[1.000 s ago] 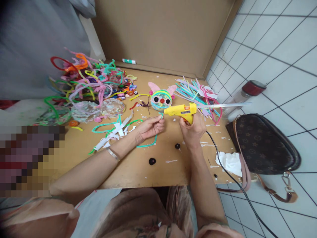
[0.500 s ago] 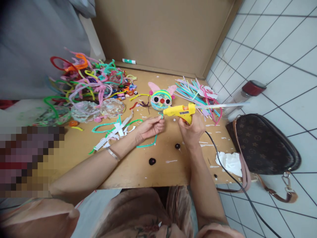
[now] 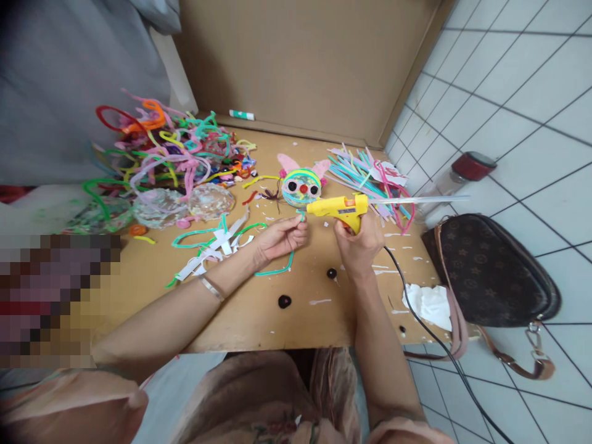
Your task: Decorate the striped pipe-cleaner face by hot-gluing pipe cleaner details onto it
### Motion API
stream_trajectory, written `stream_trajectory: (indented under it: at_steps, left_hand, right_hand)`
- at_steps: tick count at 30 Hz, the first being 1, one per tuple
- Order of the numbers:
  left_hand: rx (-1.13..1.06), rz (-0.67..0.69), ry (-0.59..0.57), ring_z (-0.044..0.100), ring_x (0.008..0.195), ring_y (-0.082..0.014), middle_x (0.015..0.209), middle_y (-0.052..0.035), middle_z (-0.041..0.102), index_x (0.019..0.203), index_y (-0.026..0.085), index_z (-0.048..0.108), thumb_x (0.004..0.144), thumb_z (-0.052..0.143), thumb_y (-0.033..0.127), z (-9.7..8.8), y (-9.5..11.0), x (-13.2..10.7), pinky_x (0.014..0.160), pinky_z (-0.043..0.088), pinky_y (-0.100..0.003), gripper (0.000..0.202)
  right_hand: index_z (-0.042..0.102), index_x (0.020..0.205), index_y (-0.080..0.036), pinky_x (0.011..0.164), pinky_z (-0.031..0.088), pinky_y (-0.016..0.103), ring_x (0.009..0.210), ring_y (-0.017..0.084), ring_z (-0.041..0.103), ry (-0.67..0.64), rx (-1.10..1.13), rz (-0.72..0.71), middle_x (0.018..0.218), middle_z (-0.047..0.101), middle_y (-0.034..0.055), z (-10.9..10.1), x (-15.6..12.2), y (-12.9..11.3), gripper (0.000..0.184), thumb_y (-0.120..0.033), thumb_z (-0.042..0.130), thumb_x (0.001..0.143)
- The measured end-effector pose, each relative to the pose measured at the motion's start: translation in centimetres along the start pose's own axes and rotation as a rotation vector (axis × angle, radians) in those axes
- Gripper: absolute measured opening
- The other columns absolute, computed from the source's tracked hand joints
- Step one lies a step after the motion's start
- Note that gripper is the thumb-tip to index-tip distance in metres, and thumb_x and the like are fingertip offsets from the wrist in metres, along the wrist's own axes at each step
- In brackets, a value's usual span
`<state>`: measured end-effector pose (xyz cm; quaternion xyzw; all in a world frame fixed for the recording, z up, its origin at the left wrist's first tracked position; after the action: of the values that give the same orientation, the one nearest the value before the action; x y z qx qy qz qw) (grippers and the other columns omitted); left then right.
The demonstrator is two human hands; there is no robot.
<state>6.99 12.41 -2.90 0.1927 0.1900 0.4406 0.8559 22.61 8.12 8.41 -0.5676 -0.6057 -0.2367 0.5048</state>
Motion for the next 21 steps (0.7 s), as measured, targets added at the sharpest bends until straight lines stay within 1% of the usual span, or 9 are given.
stream_trajectory:
  at_steps: [6, 11, 15, 18, 21]
  left_hand:
    - [-0.011, 0.002, 0.006, 0.048, 0.052, -0.004, 0.064, 0.0027, 0.055, 0.076, 0.011, 0.06, 0.091, 0.069, 0.01, 0.1, 0.1, 0.0, 0.053, 0.039, -0.015, 0.017]
    - [0.001, 0.003, -0.001, 0.048, 0.052, -0.0039, 0.063, 0.0031, 0.054, 0.074, 0.011, 0.058, 0.094, 0.067, 0.013, 0.3, 0.2, -0.1, 0.053, 0.039, -0.015, 0.022]
    - [-0.002, -0.002, 0.005, 0.048, 0.052, -0.0039, 0.063, 0.0031, 0.054, 0.074, 0.012, 0.058, 0.092, 0.069, 0.013, 0.2, 0.1, -0.1, 0.053, 0.039, -0.015, 0.022]
    - [-0.006, -0.004, 0.014, 0.047, 0.052, -0.004, 0.064, 0.0028, 0.054, 0.076, 0.012, 0.059, 0.091, 0.07, 0.011, 0.0, 0.0, -0.1, 0.053, 0.039, -0.015, 0.019]
    - [-0.008, 0.003, 0.017, 0.047, 0.052, -0.0041, 0.064, 0.0027, 0.055, 0.076, 0.011, 0.059, 0.09, 0.07, 0.011, 0.0, 0.0, -0.1, 0.053, 0.039, -0.015, 0.018]
  right_hand:
    - [0.052, 0.081, -0.024, 0.062, 0.046, 0.033, 0.063, 0.02, 0.055, -0.009, 0.056, -0.005, 0.069, 0.054, -0.0003, -0.1, 0.0, -0.5, 0.02, -0.039, 0.063, 0.074]
    - [0.055, 0.086, -0.023, 0.068, 0.05, 0.034, 0.068, 0.021, 0.057, -0.001, 0.082, 0.057, 0.073, 0.057, 0.0008, -0.4, 0.5, 0.3, 0.021, -0.039, 0.062, 0.073]
    - [0.052, 0.082, -0.024, 0.069, 0.05, 0.036, 0.068, 0.022, 0.057, -0.054, 0.067, 0.1, 0.072, 0.056, 0.0013, 0.1, 0.4, 0.6, 0.022, -0.04, 0.064, 0.071]
    - [0.05, 0.08, -0.026, 0.066, 0.049, 0.036, 0.066, 0.021, 0.055, -0.098, 0.063, 0.111, 0.071, 0.055, 0.0007, 0.6, 0.2, 0.4, 0.023, -0.039, 0.065, 0.07]
    - [0.048, 0.078, -0.026, 0.064, 0.049, 0.035, 0.063, 0.02, 0.053, -0.087, 0.088, 0.12, 0.069, 0.053, -0.0004, 0.3, 0.2, 0.2, 0.024, -0.041, 0.064, 0.069]
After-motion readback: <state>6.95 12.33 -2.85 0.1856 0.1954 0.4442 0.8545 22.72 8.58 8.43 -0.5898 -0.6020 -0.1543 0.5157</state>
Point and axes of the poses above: each hand's wrist, its own x-axis towards the middle knuckle, its own z-axis out of the palm, y = z × x, the point moved 10 cm from there along x, towards the middle knuckle
